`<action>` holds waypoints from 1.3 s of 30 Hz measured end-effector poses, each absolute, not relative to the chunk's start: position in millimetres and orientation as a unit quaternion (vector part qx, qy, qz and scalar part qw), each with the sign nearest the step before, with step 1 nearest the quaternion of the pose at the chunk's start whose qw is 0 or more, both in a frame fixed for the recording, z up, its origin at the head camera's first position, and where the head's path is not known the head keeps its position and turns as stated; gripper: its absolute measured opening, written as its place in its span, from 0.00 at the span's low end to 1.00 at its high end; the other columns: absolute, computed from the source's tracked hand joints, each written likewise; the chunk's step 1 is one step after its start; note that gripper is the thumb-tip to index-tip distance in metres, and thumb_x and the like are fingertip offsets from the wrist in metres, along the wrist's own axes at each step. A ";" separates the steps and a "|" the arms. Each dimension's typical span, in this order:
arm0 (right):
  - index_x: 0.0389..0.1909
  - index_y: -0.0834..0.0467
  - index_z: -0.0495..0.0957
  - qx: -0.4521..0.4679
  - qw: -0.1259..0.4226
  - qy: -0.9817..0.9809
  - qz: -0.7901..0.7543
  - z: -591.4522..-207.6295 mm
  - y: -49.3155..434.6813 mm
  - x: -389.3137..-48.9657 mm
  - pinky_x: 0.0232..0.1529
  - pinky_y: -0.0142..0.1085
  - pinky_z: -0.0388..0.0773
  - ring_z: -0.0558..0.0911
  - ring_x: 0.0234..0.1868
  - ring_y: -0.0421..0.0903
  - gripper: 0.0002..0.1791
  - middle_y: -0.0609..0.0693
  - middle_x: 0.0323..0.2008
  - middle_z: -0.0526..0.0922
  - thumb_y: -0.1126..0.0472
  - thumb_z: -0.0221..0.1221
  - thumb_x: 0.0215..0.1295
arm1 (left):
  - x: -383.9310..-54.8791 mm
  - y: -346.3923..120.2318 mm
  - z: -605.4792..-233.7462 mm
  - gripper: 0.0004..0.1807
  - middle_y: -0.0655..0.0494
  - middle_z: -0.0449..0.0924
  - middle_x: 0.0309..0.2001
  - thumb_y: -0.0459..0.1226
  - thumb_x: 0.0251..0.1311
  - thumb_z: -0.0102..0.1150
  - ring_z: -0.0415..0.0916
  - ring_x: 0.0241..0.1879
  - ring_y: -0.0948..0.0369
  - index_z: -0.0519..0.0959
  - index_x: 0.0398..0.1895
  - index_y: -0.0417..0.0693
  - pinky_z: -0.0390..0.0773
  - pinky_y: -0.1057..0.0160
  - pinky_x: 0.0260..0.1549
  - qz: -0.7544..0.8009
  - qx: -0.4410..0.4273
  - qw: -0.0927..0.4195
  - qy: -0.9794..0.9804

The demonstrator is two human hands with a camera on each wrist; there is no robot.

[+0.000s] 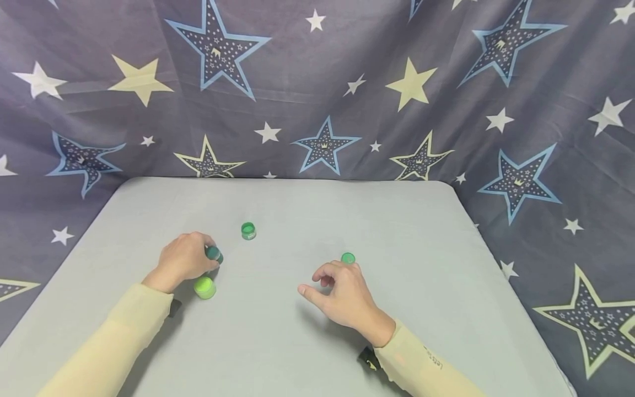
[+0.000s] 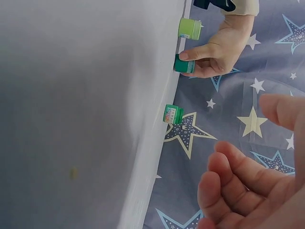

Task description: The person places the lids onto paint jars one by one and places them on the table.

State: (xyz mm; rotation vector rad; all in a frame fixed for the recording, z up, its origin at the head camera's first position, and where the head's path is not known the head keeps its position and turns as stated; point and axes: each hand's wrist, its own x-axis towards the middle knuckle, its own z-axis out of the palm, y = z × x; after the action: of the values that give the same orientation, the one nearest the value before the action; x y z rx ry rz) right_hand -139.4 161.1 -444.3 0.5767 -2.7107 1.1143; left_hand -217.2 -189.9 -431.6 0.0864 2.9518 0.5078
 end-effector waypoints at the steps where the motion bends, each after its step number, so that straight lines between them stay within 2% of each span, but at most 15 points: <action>1: 0.34 0.51 0.86 0.192 0.077 -0.905 0.372 -444.2 161.0 -139.4 0.46 0.41 0.66 0.77 0.33 0.38 0.15 0.38 0.28 0.81 0.45 0.75 0.57 | -217.4 -189.6 -431.7 0.21 0.43 0.85 0.40 0.36 0.49 0.75 0.79 0.39 0.50 0.85 0.47 0.37 0.77 0.50 0.35 0.169 0.029 0.074 0.982; 6: 0.34 0.51 0.86 0.192 0.079 -0.905 0.372 -444.6 161.3 -139.4 0.46 0.41 0.66 0.78 0.33 0.38 0.15 0.38 0.28 0.81 0.45 0.74 0.57 | -216.2 -187.8 -431.9 0.25 0.39 0.85 0.44 0.39 0.50 0.76 0.80 0.42 0.46 0.84 0.51 0.37 0.77 0.49 0.35 0.174 0.030 0.065 0.982; 10: 0.34 0.52 0.86 0.195 0.085 -0.903 0.373 -444.4 161.9 -139.7 0.45 0.41 0.66 0.78 0.33 0.38 0.14 0.39 0.28 0.81 0.46 0.75 0.57 | -214.3 -184.3 -432.6 0.29 0.36 0.85 0.48 0.43 0.52 0.77 0.79 0.48 0.40 0.82 0.55 0.36 0.78 0.44 0.40 0.194 0.034 0.017 0.980; 13: 0.35 0.52 0.86 0.195 0.094 -0.902 0.374 -444.5 162.7 -140.2 0.45 0.41 0.65 0.78 0.33 0.40 0.14 0.42 0.29 0.82 0.48 0.75 0.57 | -214.1 -180.4 -434.0 0.29 0.39 0.86 0.46 0.43 0.51 0.77 0.79 0.50 0.38 0.83 0.55 0.36 0.77 0.42 0.44 0.216 0.037 -0.024 0.975; 17: 0.37 0.51 0.86 0.195 0.108 -0.900 0.375 -445.4 163.8 -141.5 0.44 0.41 0.66 0.78 0.35 0.46 0.13 0.46 0.32 0.83 0.50 0.76 0.56 | -214.9 -175.6 -434.8 0.30 0.39 0.86 0.46 0.43 0.51 0.77 0.78 0.52 0.37 0.83 0.56 0.37 0.76 0.41 0.47 0.230 0.032 -0.050 0.971; 25: 0.40 0.52 0.86 0.200 0.137 -0.892 0.382 -444.5 167.9 -145.5 0.44 0.42 0.69 0.81 0.37 0.50 0.16 0.46 0.35 0.85 0.52 0.78 0.53 | -218.9 -170.1 -429.9 0.34 0.38 0.84 0.52 0.45 0.51 0.77 0.77 0.54 0.38 0.80 0.60 0.37 0.75 0.42 0.49 0.247 0.024 -0.045 0.968; 30: 0.40 0.53 0.86 0.203 0.151 -0.887 0.387 -445.2 171.0 -148.4 0.42 0.48 0.73 0.82 0.37 0.50 0.16 0.46 0.36 0.86 0.53 0.78 0.52 | -224.2 -166.7 -426.0 0.35 0.40 0.83 0.55 0.45 0.51 0.77 0.77 0.55 0.38 0.79 0.61 0.37 0.76 0.42 0.50 0.252 0.024 -0.044 0.967; 39: 0.40 0.53 0.87 0.188 0.153 -0.886 0.395 -443.6 173.2 -150.9 0.43 0.51 0.74 0.83 0.38 0.52 0.17 0.42 0.36 0.86 0.53 0.79 0.51 | -237.6 -160.9 -423.7 0.38 0.37 0.81 0.58 0.46 0.52 0.77 0.75 0.58 0.37 0.77 0.65 0.38 0.74 0.41 0.54 0.249 0.023 -0.011 0.968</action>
State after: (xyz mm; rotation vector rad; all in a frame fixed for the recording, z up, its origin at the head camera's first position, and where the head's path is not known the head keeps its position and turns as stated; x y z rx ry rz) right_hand -150.9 173.2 -443.6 0.5400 -2.5418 1.1323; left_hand -237.6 -160.9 -423.7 0.0743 3.0619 0.7886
